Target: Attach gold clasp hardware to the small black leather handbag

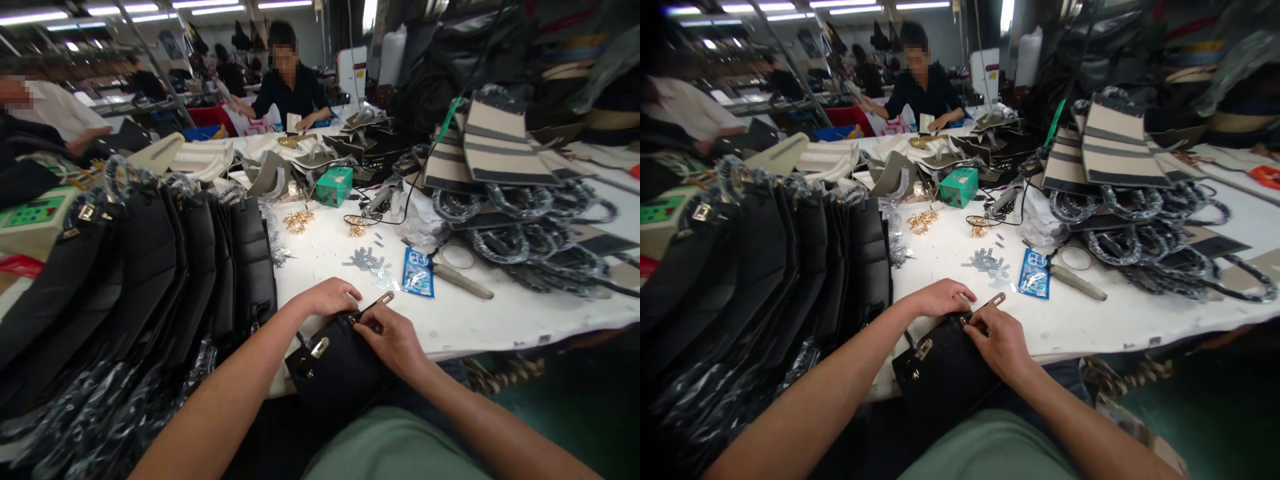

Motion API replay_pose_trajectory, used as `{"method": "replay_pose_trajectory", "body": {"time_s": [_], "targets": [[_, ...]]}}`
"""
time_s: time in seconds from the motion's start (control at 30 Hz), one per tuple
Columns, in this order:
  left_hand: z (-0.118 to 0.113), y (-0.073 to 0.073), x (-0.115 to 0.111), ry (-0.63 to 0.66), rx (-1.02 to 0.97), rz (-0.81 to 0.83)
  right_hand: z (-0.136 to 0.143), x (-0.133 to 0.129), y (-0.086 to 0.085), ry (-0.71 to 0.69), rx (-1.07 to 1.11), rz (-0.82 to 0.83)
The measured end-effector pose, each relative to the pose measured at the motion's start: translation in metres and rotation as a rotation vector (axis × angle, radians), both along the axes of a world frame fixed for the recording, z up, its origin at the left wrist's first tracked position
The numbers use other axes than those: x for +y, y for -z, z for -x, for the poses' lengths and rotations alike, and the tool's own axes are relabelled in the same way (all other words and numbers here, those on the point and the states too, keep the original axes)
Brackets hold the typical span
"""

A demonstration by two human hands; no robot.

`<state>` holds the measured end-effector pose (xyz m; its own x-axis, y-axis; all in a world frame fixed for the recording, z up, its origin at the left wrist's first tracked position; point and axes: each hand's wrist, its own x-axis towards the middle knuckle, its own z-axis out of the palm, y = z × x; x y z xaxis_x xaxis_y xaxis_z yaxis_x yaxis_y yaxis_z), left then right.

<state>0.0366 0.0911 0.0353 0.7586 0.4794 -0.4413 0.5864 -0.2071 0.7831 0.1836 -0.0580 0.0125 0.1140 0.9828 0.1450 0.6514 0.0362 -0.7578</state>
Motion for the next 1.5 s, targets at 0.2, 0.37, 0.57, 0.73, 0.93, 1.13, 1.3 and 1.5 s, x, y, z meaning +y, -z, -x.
{"method": "replay_pose_trajectory", "body": {"time_s": [0.2,0.37,0.57,0.73,0.93,1.13,1.3,1.5], "targets": [[-0.017,-0.050,-0.020,0.097,0.096,-0.398,-0.013,-0.002,0.002,0.085,-0.065,-0.178],[-0.031,-0.068,-0.043,0.250,0.147,-0.868,-0.022,-0.005,0.009,0.183,0.012,-0.180],[-0.043,-0.066,-0.060,0.229,0.166,-1.065,-0.021,-0.003,0.011,0.213,0.299,0.010],[-0.032,-0.075,-0.071,0.007,0.096,-1.014,-0.012,0.003,0.008,0.227,0.541,0.009],[0.031,-0.050,-0.130,-0.586,-0.248,-1.186,-0.014,0.012,0.008,0.264,0.596,-0.003],[0.074,0.028,-0.147,-0.946,-0.088,-0.939,-0.012,0.017,0.011,0.207,0.653,0.039],[0.070,0.042,-0.128,-1.003,-0.102,-0.728,-0.010,0.017,0.013,0.157,0.639,0.027],[0.056,0.037,-0.106,-1.094,-0.300,-0.766,-0.010,0.032,0.010,0.165,0.594,-0.036]]}}
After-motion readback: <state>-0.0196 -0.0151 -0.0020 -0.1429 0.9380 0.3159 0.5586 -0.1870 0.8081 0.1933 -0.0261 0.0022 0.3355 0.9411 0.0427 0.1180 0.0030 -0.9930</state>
